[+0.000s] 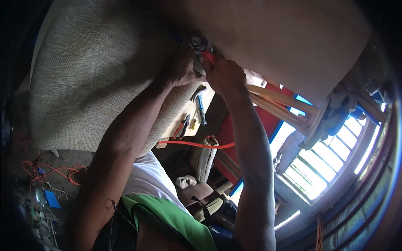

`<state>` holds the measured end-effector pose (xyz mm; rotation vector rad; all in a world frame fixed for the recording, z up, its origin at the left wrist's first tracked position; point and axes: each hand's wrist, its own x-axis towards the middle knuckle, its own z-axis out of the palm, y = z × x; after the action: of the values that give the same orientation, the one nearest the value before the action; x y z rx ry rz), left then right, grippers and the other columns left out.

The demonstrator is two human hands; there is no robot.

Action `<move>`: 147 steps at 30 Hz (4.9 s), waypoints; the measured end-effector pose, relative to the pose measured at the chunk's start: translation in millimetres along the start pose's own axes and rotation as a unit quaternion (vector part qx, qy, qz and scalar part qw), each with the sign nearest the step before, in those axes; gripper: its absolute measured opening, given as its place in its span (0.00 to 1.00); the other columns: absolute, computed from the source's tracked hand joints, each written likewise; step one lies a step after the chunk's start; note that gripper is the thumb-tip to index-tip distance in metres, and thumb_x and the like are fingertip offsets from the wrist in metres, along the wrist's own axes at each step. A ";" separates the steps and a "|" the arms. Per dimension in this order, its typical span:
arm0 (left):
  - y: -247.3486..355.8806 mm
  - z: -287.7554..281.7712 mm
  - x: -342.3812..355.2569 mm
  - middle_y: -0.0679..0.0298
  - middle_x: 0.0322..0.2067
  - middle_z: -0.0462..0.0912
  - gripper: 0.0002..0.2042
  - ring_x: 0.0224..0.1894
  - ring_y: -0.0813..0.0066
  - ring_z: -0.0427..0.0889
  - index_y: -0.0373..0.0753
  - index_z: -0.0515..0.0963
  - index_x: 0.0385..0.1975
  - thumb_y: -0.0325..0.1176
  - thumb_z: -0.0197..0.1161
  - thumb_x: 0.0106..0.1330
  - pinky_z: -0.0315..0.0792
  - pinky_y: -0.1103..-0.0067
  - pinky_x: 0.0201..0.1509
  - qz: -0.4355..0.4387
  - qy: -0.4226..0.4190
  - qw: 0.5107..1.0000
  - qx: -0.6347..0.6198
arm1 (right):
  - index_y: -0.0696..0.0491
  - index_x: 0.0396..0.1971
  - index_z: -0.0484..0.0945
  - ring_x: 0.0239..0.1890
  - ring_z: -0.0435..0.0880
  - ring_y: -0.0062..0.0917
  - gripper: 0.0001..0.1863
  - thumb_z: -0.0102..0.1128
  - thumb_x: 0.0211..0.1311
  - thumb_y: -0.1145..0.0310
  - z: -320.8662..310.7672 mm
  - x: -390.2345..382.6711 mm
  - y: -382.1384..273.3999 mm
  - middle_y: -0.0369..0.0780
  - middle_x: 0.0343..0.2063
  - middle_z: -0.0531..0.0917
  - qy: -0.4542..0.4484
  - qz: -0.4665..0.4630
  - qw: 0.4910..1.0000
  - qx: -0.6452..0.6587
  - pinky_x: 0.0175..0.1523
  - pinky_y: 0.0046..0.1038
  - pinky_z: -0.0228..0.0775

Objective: Stapling fabric onto a furniture frame using a pneumatic stapler.

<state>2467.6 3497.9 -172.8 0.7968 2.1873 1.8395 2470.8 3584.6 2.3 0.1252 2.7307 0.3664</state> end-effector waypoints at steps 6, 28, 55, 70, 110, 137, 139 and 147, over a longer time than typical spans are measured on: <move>-0.1 6.7 1.4 0.41 0.68 0.58 0.63 0.73 0.42 0.54 0.27 0.53 0.69 0.52 0.85 0.34 0.47 0.61 0.79 -0.045 -0.018 0.999 0.008 | 0.58 0.39 0.81 0.39 0.85 0.51 0.30 0.49 0.71 0.42 -8.3 11.4 -4.6 0.56 0.31 0.84 -0.117 0.078 0.990 0.004 0.45 0.48 0.78; 53.3 -61.9 -67.8 0.50 0.61 0.71 0.29 0.64 0.49 0.70 0.32 0.71 0.58 0.38 0.71 0.59 0.67 0.62 0.69 0.103 -0.114 0.978 0.141 | 0.50 0.60 0.71 0.29 0.87 0.40 0.28 0.62 0.64 0.54 252.3 -249.8 -27.0 0.47 0.30 0.87 0.065 0.218 0.950 0.212 0.39 0.44 0.74; -31.2 -88.1 123.6 0.49 0.52 0.82 0.21 0.56 0.53 0.79 0.36 0.82 0.48 0.47 0.55 0.70 0.70 0.67 0.62 -0.106 -0.438 0.771 0.450 | 0.57 0.70 0.59 0.50 0.77 0.45 0.36 0.59 0.64 0.62 300.4 -201.4 -75.2 0.48 0.48 0.77 0.063 0.257 0.893 0.363 0.55 0.48 0.65; -46.9 -99.6 114.3 0.63 0.47 0.85 0.18 0.48 0.72 0.79 0.35 0.82 0.50 0.39 0.69 0.64 0.70 0.75 0.56 -0.282 -0.414 0.854 0.145 | 0.54 0.68 0.61 0.48 0.78 0.45 0.34 0.60 0.64 0.63 300.7 -205.0 -72.2 0.49 0.45 0.78 0.078 0.278 0.876 0.386 0.56 0.47 0.65; -46.2 -122.8 20.5 0.58 0.54 0.80 0.19 0.59 0.59 0.78 0.40 0.77 0.52 0.26 0.63 0.60 0.74 0.69 0.64 0.158 -0.177 0.911 0.338 | 0.48 0.49 0.81 0.42 0.80 0.29 0.22 0.66 0.50 0.72 125.8 -73.4 -88.2 0.36 0.41 0.82 0.302 0.064 0.881 0.359 0.49 0.35 0.65; -55.4 -147.3 -1.1 0.56 0.33 0.82 0.04 0.45 0.57 0.81 0.38 0.79 0.26 0.31 0.64 0.57 0.75 0.65 0.50 0.197 -0.113 0.962 0.153 | 0.52 0.49 0.82 0.52 0.84 0.46 0.19 0.56 0.59 0.64 104.7 130.3 -102.4 0.53 0.47 0.84 -0.046 0.320 0.874 0.363 0.54 0.44 0.77; -59.6 -156.4 5.2 0.55 0.33 0.82 0.05 0.44 0.55 0.81 0.37 0.79 0.29 0.29 0.65 0.55 0.76 0.64 0.50 0.141 -0.112 0.976 0.121 | 0.50 0.49 0.82 0.50 0.84 0.46 0.18 0.57 0.58 0.66 92.5 127.5 -106.0 0.50 0.48 0.84 -0.095 0.306 0.877 0.357 0.54 0.44 0.77; -75.7 -182.9 45.1 0.49 0.48 0.82 0.18 0.53 0.51 0.80 0.35 0.78 0.51 0.29 0.62 0.59 0.75 0.64 0.57 0.015 -0.183 0.947 0.264 | 0.43 0.38 0.83 0.37 0.85 0.40 0.10 0.59 0.56 0.65 116.7 122.0 -125.2 0.39 0.34 0.84 0.348 0.111 0.901 0.233 0.44 0.42 0.78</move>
<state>2324.1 3356.0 -195.3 1.1587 2.4257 0.9945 2398.1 3508.5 -179.6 0.5281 3.4771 -0.2586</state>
